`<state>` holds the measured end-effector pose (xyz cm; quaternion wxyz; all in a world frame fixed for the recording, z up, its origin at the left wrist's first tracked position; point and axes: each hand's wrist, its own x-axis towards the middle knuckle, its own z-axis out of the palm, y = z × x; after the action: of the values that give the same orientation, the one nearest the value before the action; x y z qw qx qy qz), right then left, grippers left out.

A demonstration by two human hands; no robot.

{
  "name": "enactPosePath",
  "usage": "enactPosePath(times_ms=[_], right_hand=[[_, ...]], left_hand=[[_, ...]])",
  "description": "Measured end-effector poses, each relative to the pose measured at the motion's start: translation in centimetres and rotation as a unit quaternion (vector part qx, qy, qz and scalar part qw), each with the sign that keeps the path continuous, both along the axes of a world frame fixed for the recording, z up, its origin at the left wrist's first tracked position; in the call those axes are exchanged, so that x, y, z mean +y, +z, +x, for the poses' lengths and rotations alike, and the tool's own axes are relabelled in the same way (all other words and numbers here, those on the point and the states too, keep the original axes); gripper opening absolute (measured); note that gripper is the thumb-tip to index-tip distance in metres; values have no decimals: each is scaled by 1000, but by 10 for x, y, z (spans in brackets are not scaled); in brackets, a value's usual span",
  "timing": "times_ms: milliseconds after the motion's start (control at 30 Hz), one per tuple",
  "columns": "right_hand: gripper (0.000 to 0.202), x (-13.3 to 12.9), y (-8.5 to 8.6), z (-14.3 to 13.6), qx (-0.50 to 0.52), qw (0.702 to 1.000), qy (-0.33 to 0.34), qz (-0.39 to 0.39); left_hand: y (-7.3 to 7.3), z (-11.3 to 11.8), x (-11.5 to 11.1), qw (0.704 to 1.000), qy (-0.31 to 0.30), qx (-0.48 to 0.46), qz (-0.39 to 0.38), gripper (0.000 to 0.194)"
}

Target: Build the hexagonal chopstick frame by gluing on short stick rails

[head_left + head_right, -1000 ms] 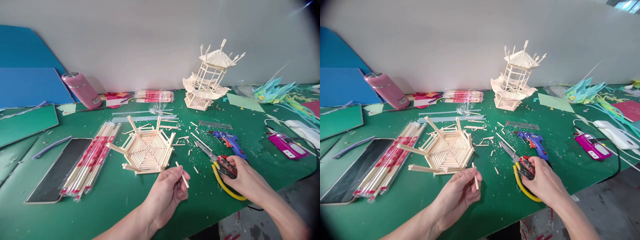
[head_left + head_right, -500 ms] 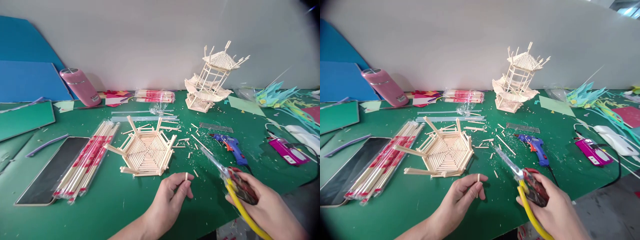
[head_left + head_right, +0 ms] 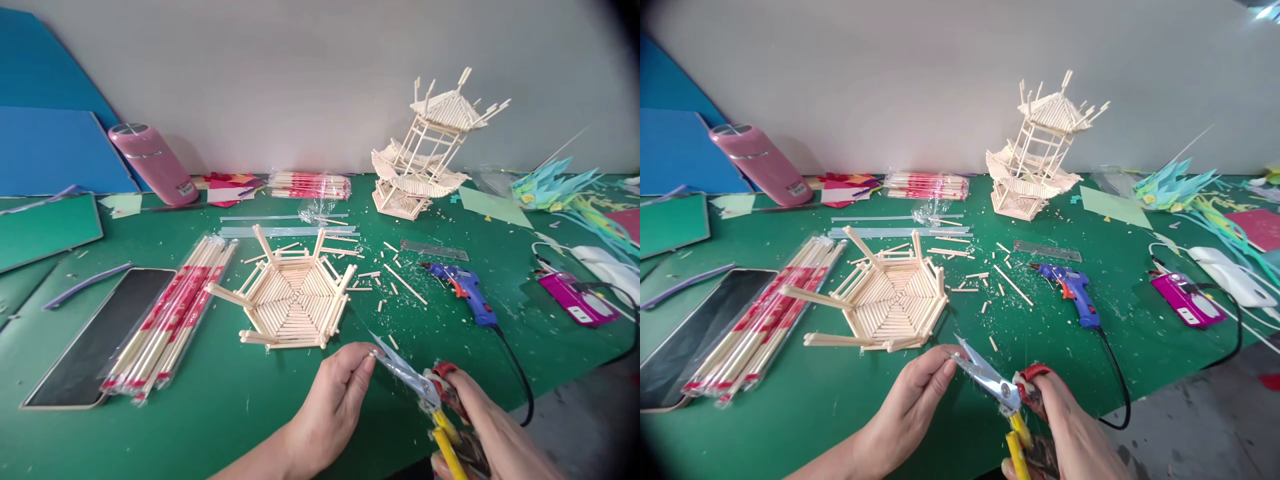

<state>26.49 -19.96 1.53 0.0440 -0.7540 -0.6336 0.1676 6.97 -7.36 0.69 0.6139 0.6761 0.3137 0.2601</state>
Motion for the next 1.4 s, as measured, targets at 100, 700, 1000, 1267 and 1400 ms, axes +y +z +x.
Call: enactPosePath(times_ms=[100,700,1000,1267,1400], right_hand=[[64,2,4,-3,13,1000,1,-20],[62,13,11,-18,96,994,-40,13],[62,2,0,-26,89,994,-58,3],[76,-16,-20,-15,125,986,-83,-75],[72,-17,-22,-16,132,984,-107,-47]], left_hand=[[0,0,2,1000,0,-11,0,23],[2,-1,3,1000,-11,0,3,25],[2,0,6,997,-26,25,65,25],[4,-2,5,986,-52,39,153,25],[5,-3,3,980,-60,49,186,24]])
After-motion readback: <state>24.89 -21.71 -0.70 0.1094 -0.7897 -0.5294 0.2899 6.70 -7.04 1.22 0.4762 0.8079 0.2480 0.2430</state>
